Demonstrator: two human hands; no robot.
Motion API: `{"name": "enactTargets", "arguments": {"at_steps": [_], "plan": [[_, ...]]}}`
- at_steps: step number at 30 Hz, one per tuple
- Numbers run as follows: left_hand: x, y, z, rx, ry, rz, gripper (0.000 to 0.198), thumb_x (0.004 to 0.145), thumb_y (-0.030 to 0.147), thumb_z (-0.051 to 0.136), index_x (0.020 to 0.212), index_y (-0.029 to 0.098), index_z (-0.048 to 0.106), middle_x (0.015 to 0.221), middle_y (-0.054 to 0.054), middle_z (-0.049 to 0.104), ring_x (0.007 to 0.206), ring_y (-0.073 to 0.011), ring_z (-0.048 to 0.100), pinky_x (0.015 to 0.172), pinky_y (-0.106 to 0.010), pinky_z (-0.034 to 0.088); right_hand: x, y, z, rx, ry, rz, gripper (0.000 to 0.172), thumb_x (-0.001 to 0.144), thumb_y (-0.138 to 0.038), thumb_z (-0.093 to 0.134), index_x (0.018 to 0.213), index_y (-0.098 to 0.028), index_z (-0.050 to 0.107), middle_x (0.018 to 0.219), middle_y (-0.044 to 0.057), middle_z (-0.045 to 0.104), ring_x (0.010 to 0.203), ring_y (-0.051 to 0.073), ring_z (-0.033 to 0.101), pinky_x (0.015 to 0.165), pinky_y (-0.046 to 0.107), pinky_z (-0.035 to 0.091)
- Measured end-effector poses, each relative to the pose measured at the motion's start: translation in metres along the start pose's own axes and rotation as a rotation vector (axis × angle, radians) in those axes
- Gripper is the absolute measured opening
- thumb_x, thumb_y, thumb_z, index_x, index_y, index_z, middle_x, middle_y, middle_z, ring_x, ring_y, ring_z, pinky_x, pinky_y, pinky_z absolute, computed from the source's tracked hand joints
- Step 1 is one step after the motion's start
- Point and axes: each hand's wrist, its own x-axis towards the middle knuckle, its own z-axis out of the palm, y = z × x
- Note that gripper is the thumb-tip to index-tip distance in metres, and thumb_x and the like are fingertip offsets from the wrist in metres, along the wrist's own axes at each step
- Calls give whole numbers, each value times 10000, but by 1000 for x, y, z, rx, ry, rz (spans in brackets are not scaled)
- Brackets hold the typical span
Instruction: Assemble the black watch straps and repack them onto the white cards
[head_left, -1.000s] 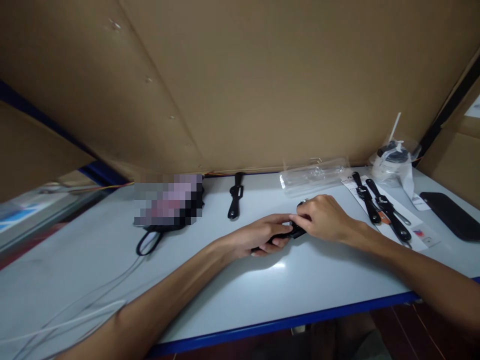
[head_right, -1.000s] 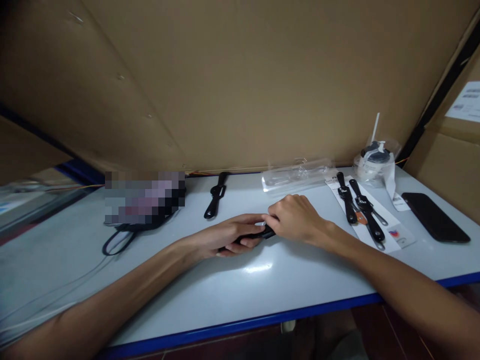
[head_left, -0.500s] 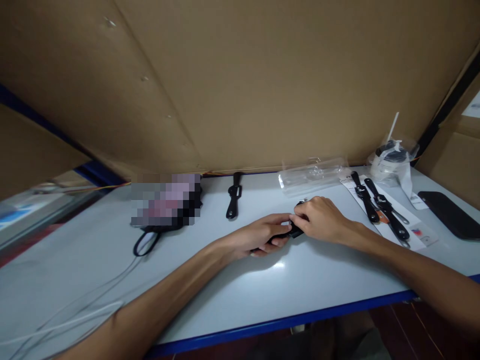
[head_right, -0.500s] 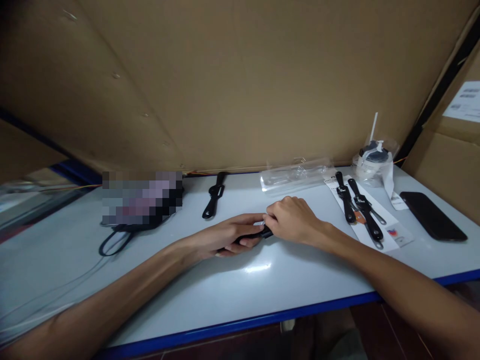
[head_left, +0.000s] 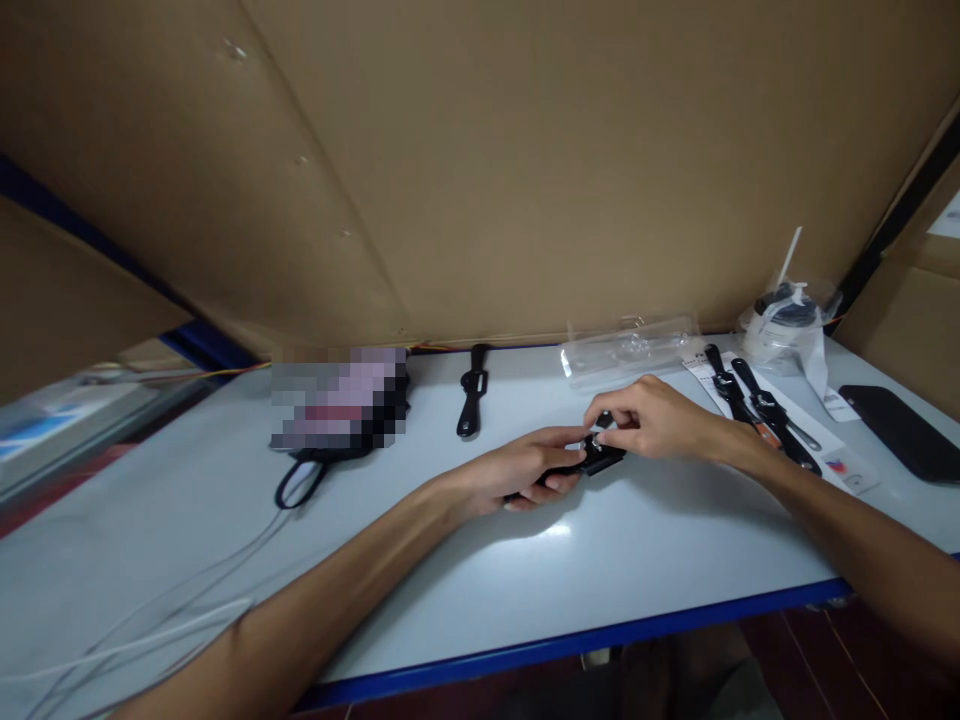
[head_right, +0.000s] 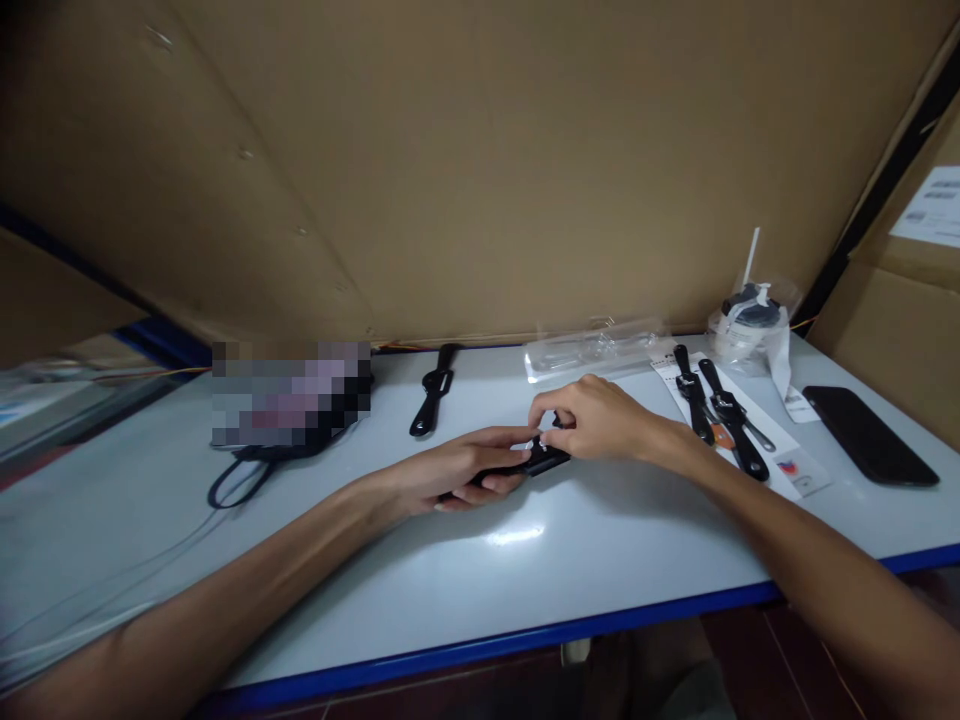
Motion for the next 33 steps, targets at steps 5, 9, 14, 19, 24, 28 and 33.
{"name": "enactTargets", "arguments": {"at_steps": [5,9,14,19,24,28,33], "plan": [[1,-2,-1,-11,-3,6,203,955,312,499,1125,205,473,619,85,351,416,-52,157,342,-171,100,-1,3,-5,-19,-53,-8,204,834,-194,685,1013,-223,778,582,-58,527,568,91,422,605,254,247],[1,-3,-2,-7,-10,5,188,955,320,503,1103,206,477,619,82,358,415,-52,162,335,-165,107,1,3,-5,-1,-83,3,217,828,-213,697,1029,-221,781,573,-52,530,569,99,430,598,254,260],[2,-2,-3,-3,-14,8,198,954,332,510,1107,208,485,620,81,355,416,-52,161,336,-167,107,1,5,-6,10,-98,3,226,828,-229,700,1039,-231,780,577,-49,540,575,103,441,596,253,263],[1,-1,-2,-4,-7,-3,217,950,327,518,1126,203,493,618,79,354,414,-53,168,336,-176,102,1,6,-6,14,-115,2,225,838,-245,700,1049,-237,778,578,-50,543,575,105,444,598,254,266],[0,-1,-2,-2,9,-9,242,956,342,517,1154,202,507,621,77,356,412,-51,174,341,-174,101,1,6,-6,7,-104,-4,206,847,-253,696,1035,-234,775,595,-47,554,575,107,450,602,253,273],[0,-1,-2,-16,15,-12,267,954,334,524,1186,205,507,621,77,353,412,-50,172,343,-172,96,1,7,-4,-1,-100,4,192,848,-262,704,1025,-233,774,604,-48,555,574,104,444,600,248,266],[-1,0,-1,-4,36,-6,283,974,386,486,1189,204,515,631,72,353,424,-49,170,342,-164,103,2,7,-2,-17,-80,7,164,848,-269,726,997,-215,768,613,-50,565,581,98,452,600,241,268]]}}
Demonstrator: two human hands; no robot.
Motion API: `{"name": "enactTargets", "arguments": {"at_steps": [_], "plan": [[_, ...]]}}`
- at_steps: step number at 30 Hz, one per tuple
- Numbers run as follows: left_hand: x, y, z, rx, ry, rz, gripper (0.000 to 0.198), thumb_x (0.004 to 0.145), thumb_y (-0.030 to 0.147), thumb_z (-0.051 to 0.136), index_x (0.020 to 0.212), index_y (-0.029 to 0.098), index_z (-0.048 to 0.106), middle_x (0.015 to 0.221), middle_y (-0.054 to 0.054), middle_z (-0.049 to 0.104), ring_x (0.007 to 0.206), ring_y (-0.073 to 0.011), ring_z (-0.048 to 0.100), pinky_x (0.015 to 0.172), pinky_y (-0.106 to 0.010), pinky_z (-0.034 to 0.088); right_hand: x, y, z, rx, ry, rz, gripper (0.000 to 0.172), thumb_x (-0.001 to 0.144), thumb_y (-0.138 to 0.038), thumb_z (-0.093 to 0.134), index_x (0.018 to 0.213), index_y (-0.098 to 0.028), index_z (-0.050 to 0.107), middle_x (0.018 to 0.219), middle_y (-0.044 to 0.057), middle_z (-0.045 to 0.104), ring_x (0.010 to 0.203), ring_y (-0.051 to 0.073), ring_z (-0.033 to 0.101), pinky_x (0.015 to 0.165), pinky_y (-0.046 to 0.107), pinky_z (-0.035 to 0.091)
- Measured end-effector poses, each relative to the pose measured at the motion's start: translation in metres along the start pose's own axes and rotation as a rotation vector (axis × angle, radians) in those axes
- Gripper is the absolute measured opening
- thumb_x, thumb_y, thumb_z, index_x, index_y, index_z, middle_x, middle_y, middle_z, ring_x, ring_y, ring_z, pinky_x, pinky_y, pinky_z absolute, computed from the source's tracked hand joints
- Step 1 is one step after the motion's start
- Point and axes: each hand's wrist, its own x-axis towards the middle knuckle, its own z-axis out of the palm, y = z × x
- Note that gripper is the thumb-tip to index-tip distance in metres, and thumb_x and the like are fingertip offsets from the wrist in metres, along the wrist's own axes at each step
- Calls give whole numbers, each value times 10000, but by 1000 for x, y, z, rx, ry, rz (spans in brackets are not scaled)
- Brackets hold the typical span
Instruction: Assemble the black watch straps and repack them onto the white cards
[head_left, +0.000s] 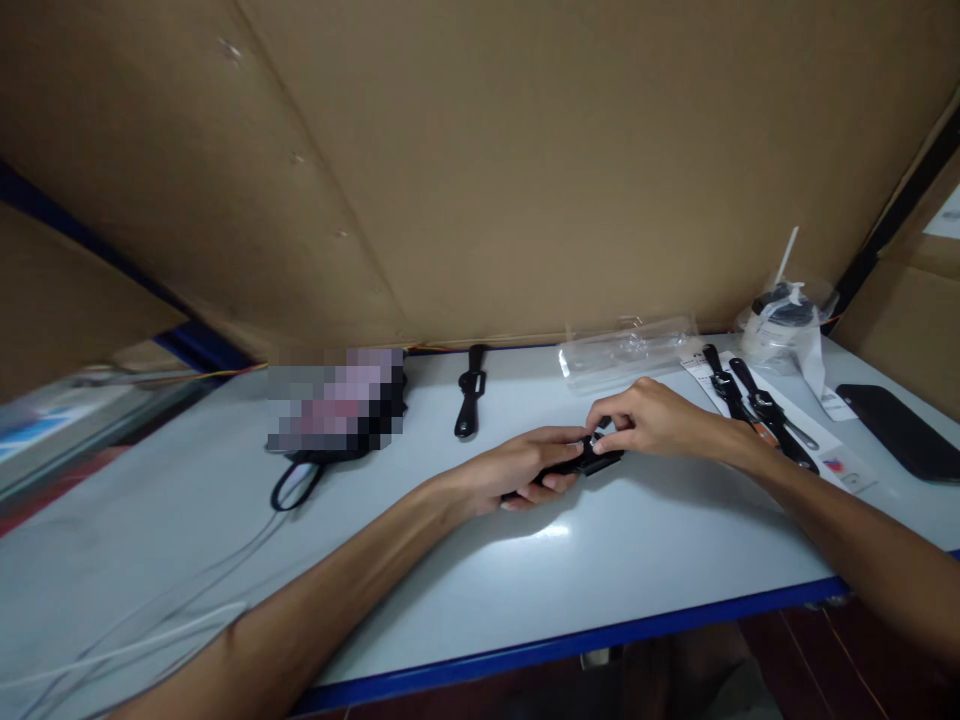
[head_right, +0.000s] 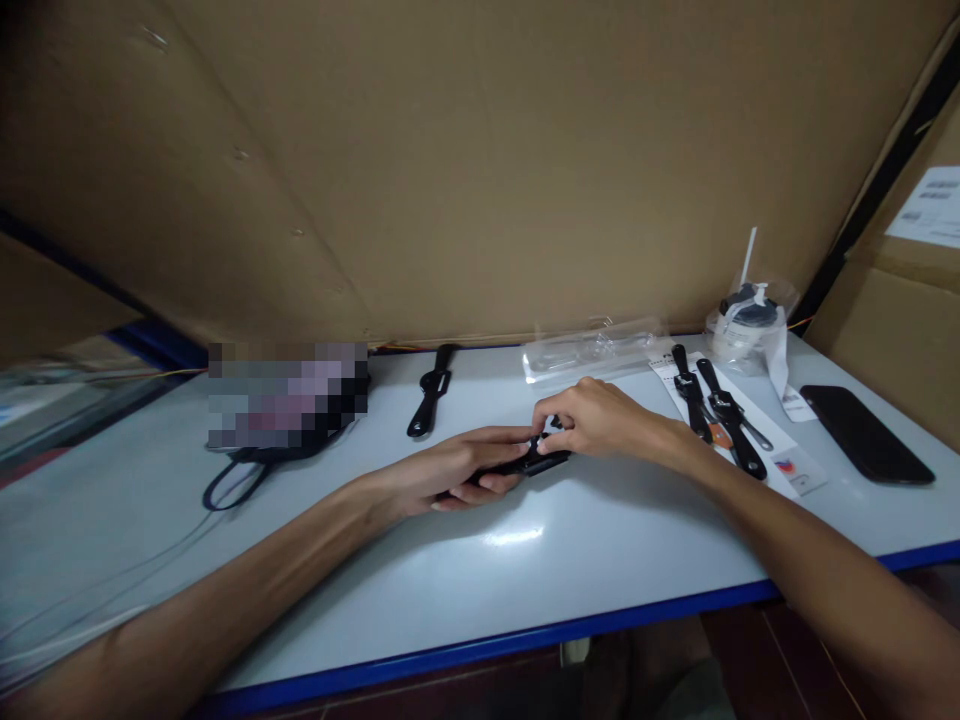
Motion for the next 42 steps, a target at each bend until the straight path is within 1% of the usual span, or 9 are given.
{"name": "enactTargets", "arguments": {"at_steps": [13,22,29,30,32,35,37,39,42], "plan": [[-1,0,-1,-1,1,10,301,991,369,437,1233,210,517,622,73,311,429,-56,157,344,-161,109,1,3,4,-46,25,-27,133,873,-316,712,958,-221,746,628,-38,582,587,111,452,597,251,249],[-1,-3,-3,-7,-23,41,288,977,390,469,1185,199,524,619,80,310,417,-50,150,341,-165,102,-1,-1,7,-39,86,-33,134,869,-341,706,867,-209,729,616,-45,562,588,105,420,605,253,244],[-2,-2,4,59,17,61,378,968,396,489,1293,210,442,606,98,325,418,-59,171,346,-166,124,-1,2,-12,-81,405,70,256,929,-302,564,780,-172,727,662,-7,599,635,113,460,642,269,271],[-2,-2,4,86,13,72,372,968,401,492,1284,210,445,603,100,321,417,-58,174,348,-164,126,-2,4,-15,-106,392,79,252,919,-285,567,756,-169,720,657,-6,598,634,114,460,638,272,269],[-3,-2,5,142,2,98,360,969,419,495,1260,212,453,595,105,311,417,-59,182,350,-162,131,-3,8,-22,-106,268,87,232,901,-265,579,737,-167,712,632,-11,587,612,112,454,622,272,267],[-2,-3,6,204,-8,104,334,970,452,489,1202,215,450,582,112,299,416,-62,186,353,-165,147,-7,11,-28,18,-53,51,265,913,-271,555,705,-164,678,593,-23,562,571,103,446,590,262,278],[-2,-4,7,224,8,91,294,973,462,476,1137,222,434,577,114,312,415,-62,192,356,-167,156,-9,10,-28,120,-216,22,312,940,-293,518,679,-165,631,596,-23,571,554,97,464,577,252,301],[-1,-4,8,237,24,82,251,976,459,466,1060,229,412,570,113,332,413,-61,206,363,-168,164,-10,6,-27,165,-285,17,325,955,-296,498,670,-171,592,606,-23,588,540,91,479,573,245,323],[-1,-3,11,250,27,90,234,975,446,473,947,233,382,558,112,329,412,-60,228,371,-172,171,-9,1,-22,133,-294,-7,318,946,-246,507,639,-177,553,587,-27,580,540,90,478,583,243,339]]}}
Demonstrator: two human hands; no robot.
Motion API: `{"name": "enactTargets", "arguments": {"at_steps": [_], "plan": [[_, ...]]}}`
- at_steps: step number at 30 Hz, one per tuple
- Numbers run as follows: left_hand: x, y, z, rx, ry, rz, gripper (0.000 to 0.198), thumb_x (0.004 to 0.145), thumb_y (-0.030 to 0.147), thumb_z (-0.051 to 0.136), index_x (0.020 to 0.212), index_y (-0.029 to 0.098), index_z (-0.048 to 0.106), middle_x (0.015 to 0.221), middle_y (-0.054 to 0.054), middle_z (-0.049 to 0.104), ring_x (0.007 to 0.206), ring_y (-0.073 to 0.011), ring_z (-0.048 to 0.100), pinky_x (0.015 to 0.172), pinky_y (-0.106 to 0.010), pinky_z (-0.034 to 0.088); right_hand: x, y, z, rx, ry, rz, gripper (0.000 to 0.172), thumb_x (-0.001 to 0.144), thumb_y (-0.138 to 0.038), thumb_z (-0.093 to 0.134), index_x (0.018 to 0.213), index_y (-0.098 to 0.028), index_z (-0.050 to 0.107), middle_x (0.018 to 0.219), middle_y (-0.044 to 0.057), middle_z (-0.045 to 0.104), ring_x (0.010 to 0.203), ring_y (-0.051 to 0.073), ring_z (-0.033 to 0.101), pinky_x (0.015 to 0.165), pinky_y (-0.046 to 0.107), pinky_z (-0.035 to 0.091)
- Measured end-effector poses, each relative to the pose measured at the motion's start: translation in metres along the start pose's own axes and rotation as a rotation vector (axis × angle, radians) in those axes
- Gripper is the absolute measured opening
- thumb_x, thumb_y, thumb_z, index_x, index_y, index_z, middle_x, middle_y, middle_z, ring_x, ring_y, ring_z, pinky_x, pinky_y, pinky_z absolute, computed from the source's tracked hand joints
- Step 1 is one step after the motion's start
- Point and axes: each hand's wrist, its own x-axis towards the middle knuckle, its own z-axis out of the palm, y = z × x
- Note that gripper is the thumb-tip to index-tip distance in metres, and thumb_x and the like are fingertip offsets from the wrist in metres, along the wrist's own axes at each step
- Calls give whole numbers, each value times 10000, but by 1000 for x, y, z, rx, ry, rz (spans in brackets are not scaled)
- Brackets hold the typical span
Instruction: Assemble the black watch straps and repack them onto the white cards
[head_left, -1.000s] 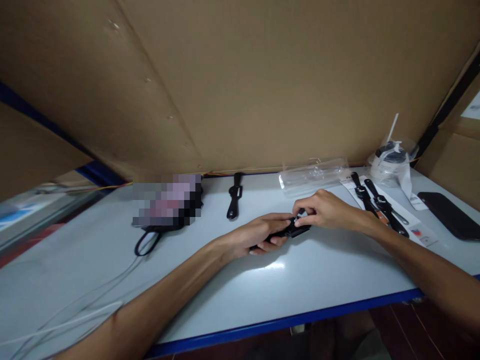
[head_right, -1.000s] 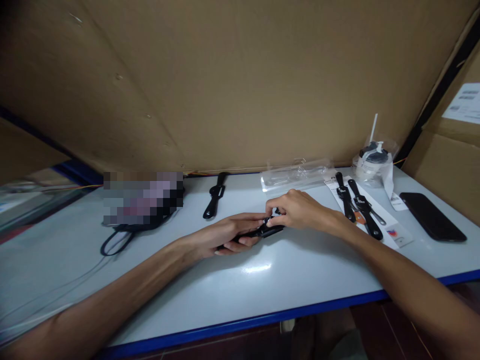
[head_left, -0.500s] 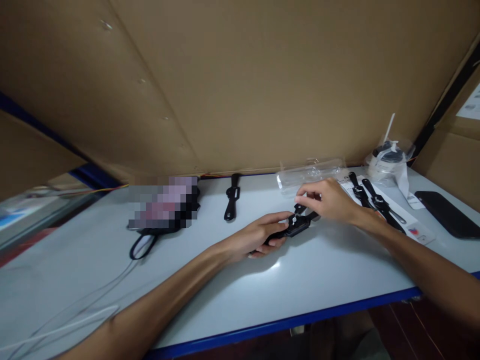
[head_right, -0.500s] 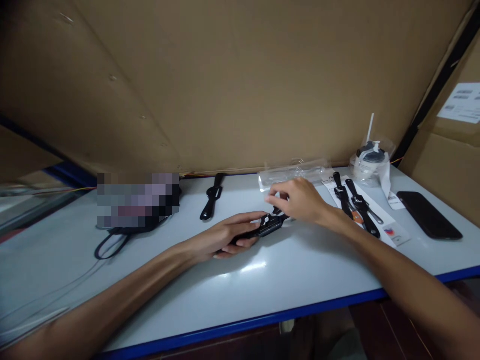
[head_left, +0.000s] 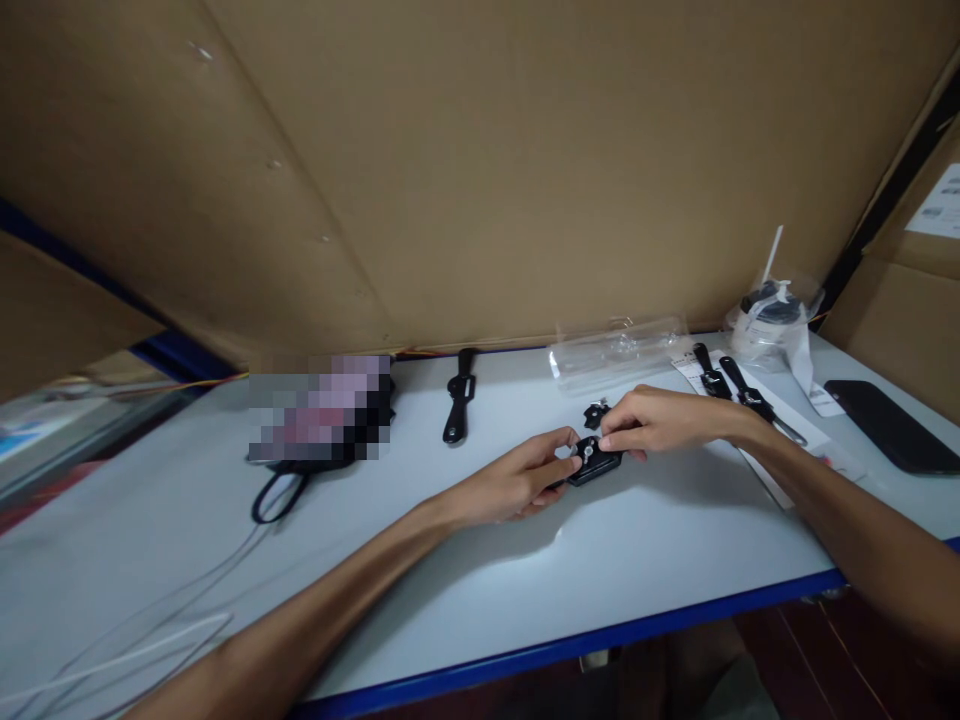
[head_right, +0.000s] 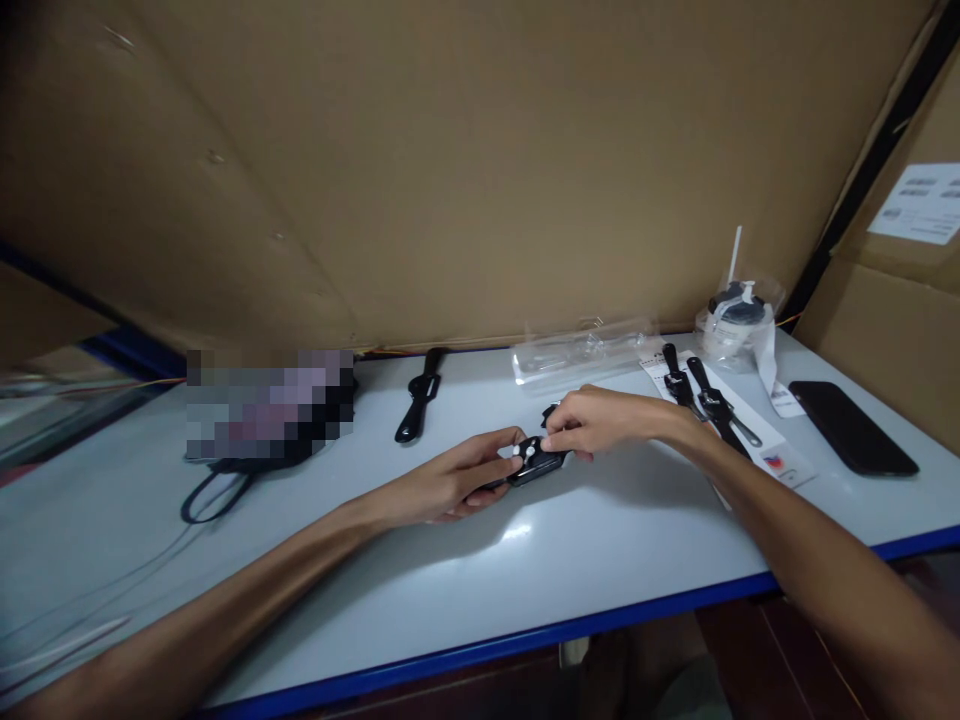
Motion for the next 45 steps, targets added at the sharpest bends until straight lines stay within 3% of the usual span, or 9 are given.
{"name": "enactTargets", "arguments": {"at_steps": [7,12,17,22,39,45], "plan": [[0,1,2,107,-7,-2,326,975,501,444,813,221,410,539,91,368,399,-64,246,374,-200,187,1,-3,3,35,-61,22,386,939,-223,511,555,-185,491,485,-53,481,462,82,412,540,246,318],[4,-6,2,159,-4,87,386,961,504,462,721,205,421,551,72,377,441,-65,278,420,-209,222,-1,-2,4,117,-216,140,405,965,-242,459,566,-182,496,477,-44,493,410,78,401,498,248,302],[6,-8,3,184,35,106,385,955,532,448,775,193,473,555,72,375,463,-76,287,444,-220,232,5,5,6,100,-112,68,337,959,-252,503,646,-160,587,494,-51,454,484,90,405,529,248,307],[7,-9,1,184,31,125,392,947,554,443,787,197,459,557,78,363,466,-77,287,455,-226,244,9,14,8,137,-86,16,336,957,-301,533,659,-153,580,534,-44,464,520,85,421,543,244,306],[6,-12,-3,157,5,150,384,953,541,448,778,200,470,557,73,352,454,-75,273,427,-216,225,10,20,17,132,12,65,357,923,-369,566,631,-163,576,535,-40,461,522,94,405,526,254,267],[6,-9,-1,60,9,88,347,942,516,496,801,200,491,527,87,342,399,-62,245,373,-203,179,10,17,19,91,23,21,348,926,-331,534,625,-160,574,542,-49,433,529,91,366,537,252,260]]}}
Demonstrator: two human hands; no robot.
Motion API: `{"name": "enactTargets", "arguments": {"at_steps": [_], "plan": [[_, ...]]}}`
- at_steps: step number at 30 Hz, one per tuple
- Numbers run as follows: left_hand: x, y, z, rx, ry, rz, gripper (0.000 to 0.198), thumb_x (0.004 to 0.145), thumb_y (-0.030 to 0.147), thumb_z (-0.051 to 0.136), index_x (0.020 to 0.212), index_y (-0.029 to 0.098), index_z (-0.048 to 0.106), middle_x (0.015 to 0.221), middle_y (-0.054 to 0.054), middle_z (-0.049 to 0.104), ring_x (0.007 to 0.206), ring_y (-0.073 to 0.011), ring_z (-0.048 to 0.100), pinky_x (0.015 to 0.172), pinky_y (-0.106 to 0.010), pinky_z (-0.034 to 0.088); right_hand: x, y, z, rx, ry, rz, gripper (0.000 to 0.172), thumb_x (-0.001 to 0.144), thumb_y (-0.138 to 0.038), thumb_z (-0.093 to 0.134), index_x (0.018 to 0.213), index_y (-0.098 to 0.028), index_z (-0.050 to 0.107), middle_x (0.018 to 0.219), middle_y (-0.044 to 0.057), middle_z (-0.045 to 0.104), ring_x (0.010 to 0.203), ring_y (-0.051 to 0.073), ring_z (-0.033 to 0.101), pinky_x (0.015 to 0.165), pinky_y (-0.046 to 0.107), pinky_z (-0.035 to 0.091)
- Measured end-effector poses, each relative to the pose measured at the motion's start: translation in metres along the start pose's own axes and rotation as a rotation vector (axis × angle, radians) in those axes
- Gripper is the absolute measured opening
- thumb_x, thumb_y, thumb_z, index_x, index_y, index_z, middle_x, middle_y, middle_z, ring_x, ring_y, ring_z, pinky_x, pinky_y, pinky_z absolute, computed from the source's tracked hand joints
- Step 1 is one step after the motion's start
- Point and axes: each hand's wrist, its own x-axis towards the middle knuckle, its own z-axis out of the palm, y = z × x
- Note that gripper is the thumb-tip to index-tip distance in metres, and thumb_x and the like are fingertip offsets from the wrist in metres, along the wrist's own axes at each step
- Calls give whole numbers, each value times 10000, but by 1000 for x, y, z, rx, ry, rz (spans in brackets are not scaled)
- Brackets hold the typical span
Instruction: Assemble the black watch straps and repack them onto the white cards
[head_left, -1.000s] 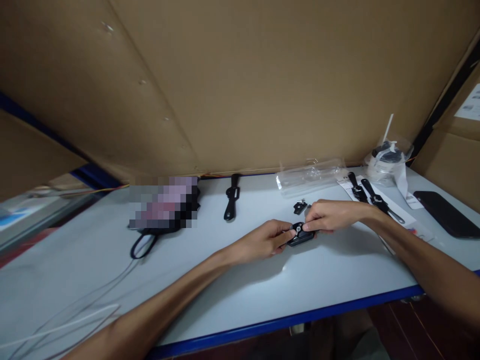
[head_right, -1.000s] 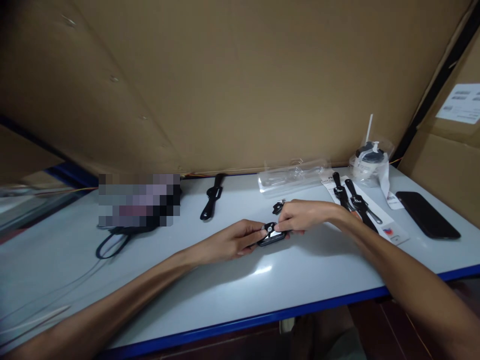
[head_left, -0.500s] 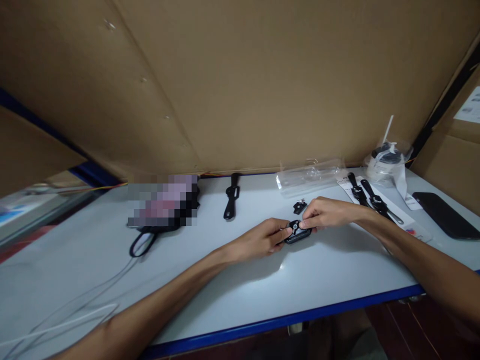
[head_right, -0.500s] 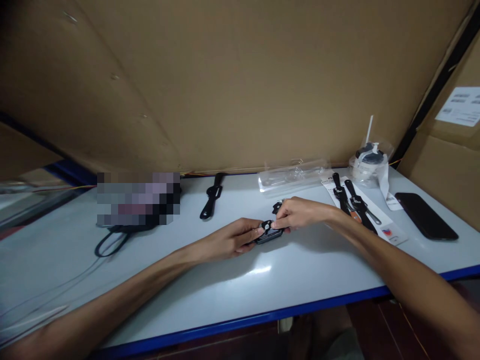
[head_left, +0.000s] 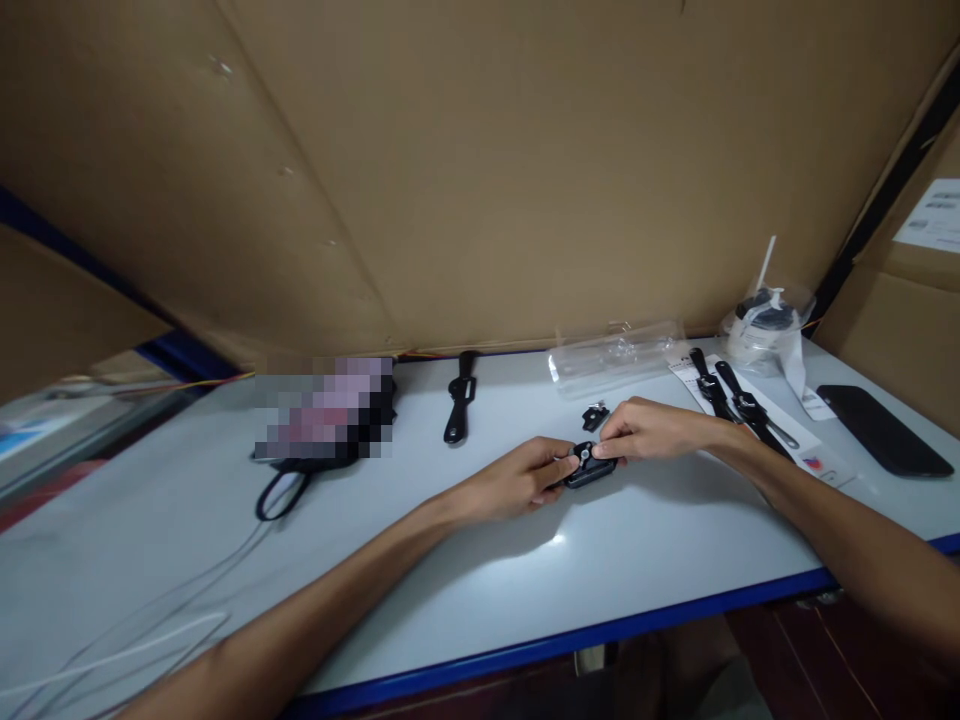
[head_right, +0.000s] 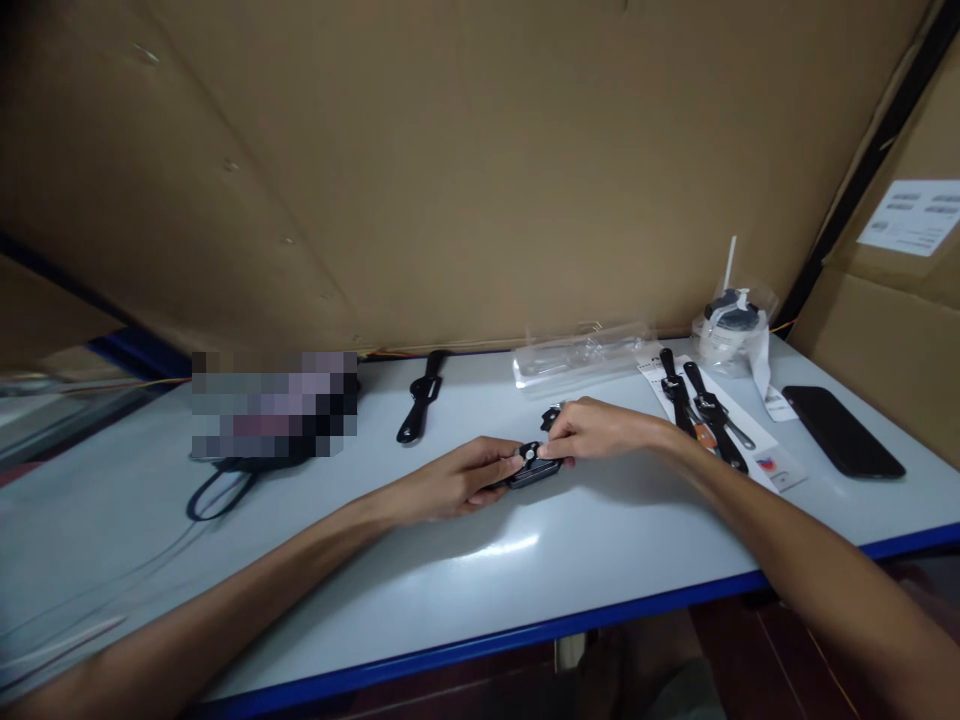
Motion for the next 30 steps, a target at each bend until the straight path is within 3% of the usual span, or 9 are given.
{"name": "enactTargets", "arguments": {"at_steps": [3,7,9,13,15,18,21,25,30], "plan": [[0,3,2,-62,37,-39,375,931,555,502,811,199,509,529,72,429,352,-57,262,327,-202,167,-4,-2,-7,-43,37,-5,320,915,-316,531,651,-154,609,566,-38,486,541,94,389,548,253,267],[2,3,-6,-275,155,18,468,948,619,411,881,186,574,530,42,508,327,-71,341,317,-202,224,-18,8,-33,-7,114,1,380,917,-413,543,667,-144,642,557,-33,484,534,94,378,542,248,258],[4,1,-13,-387,185,42,503,950,632,385,866,181,590,511,42,487,323,-72,353,319,-198,228,-26,19,-48,0,276,58,450,929,-483,519,657,-144,638,532,-38,447,519,93,354,534,248,241],[7,-3,-20,-465,193,32,463,934,610,463,792,183,571,514,42,478,328,-63,358,316,-185,209,-39,49,-71,-109,717,267,577,981,-532,389,574,-164,565,481,-24,425,500,107,375,536,258,241],[7,-3,-19,-448,190,25,447,923,601,500,788,182,577,507,40,477,338,-65,371,322,-180,219,-46,63,-79,-218,820,372,600,1002,-495,352,522,-174,517,480,0,464,511,119,421,552,265,263],[6,-1,-16,-415,187,27,428,909,589,535,804,177,588,505,43,480,346,-62,374,327,-174,229,-58,80,-89,-439,788,540,592,987,-452,406,476,-175,521,501,31,519,531,139,473,564,279,273],[6,0,-15,-397,189,24,415,900,584,554,834,176,596,505,49,484,345,-59,366,325,-170,221,-71,88,-95,-605,701,651,448,906,-396,541,542,-161,655,576,53,597,582,164,533,567,283,271],[7,-2,-16,-393,187,23,412,890,586,568,859,176,602,502,50,490,349,-61,366,323,-172,218,-76,87,-95,-678,609,660,244,808,-347,627,724,-184,789,726,71,699,683,192,599,580,280,283],[6,-1,-15,-377,181,19,395,891,573,576,872,180,607,507,51,489,351,-63,369,322,-176,226,-66,82,-89,-722,486,610,195,757,-277,627,676,-184,778,635,64,667,631,179,576,570,289,261]]}}
